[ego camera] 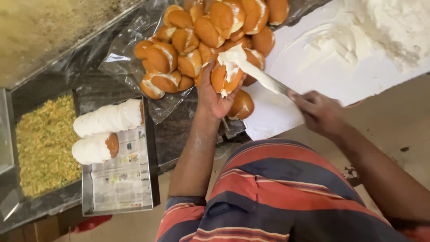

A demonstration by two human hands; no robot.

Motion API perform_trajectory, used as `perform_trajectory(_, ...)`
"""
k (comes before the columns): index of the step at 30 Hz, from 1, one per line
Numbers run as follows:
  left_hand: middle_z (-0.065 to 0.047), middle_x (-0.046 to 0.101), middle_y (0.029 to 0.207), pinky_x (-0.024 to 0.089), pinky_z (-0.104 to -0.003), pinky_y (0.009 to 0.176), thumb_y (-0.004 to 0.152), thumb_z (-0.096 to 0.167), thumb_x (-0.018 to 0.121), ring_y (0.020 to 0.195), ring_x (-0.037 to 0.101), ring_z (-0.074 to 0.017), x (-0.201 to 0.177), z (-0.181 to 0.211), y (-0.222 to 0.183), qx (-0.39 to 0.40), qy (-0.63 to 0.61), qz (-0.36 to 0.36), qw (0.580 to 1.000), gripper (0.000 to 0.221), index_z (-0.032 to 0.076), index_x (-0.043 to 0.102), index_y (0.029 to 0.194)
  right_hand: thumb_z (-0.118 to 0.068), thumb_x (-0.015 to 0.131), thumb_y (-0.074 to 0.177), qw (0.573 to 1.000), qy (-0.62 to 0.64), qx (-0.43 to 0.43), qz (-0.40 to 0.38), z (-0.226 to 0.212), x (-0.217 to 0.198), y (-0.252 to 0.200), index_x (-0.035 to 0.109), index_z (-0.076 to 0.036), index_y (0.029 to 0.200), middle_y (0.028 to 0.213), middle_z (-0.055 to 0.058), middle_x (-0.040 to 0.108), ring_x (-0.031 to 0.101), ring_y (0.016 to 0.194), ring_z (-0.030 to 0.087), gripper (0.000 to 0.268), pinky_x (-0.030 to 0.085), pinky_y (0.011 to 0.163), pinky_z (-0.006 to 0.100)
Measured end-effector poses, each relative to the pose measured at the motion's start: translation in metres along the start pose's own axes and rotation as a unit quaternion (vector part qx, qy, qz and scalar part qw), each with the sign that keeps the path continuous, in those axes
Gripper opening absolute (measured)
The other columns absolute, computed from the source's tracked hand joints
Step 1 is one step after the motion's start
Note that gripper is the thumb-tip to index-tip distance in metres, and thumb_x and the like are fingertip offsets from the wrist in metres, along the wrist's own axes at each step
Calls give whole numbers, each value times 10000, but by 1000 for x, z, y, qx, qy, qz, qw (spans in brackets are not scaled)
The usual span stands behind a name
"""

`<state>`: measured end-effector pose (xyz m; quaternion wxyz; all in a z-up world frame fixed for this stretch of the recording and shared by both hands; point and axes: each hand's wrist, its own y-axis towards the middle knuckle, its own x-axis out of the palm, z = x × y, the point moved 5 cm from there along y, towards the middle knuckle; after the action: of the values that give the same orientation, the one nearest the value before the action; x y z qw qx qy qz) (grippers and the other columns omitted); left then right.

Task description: Spreading white cream onto sliced buns and arranging them into a tray.

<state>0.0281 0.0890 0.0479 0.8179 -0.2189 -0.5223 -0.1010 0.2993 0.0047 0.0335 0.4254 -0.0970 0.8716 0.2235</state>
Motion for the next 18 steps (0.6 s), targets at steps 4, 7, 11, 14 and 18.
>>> perform_trajectory(4,-148,689,1211,622,-423,890,1003,415,638,1057,709,-295,-9,10,-5,48,69,28,996,514,26,571,1331,-146,658,990,1000,19,-20,12,44,-4,-22,642,-207,1308,941,89,669,627,744,262,324,525,645,379)
perform_trajectory(7,-133,677,1257,590,-411,993,1005,359,681,1131,689,-255,2,4,-4,53,130,31,990,501,14,565,1349,-132,653,1022,982,186,-25,-5,30,-33,4,602,-162,1412,1011,82,676,631,744,232,395,540,667,350)
perform_trajectory(11,-130,686,1263,584,-398,1006,988,350,688,1149,691,-240,6,5,3,71,174,47,981,506,4,571,1338,-118,661,988,993,93,-32,-61,-7,-41,12,631,-170,1331,1090,84,712,666,749,219,349,552,655,340)
perform_trajectory(14,-143,694,1242,583,-403,953,997,388,669,1122,689,-256,-3,8,3,87,170,79,979,525,-4,577,1333,-88,689,941,994,-58,-40,-85,-23,-38,8,660,-204,1305,1017,93,714,662,692,232,383,538,586,353)
perform_trajectory(18,-138,692,1254,565,-413,938,1009,408,662,1136,666,-267,5,3,0,100,65,21,993,534,20,550,1358,-90,669,970,993,101,-12,-56,-16,-27,-1,557,-231,1485,964,64,663,592,677,186,546,501,588,323)
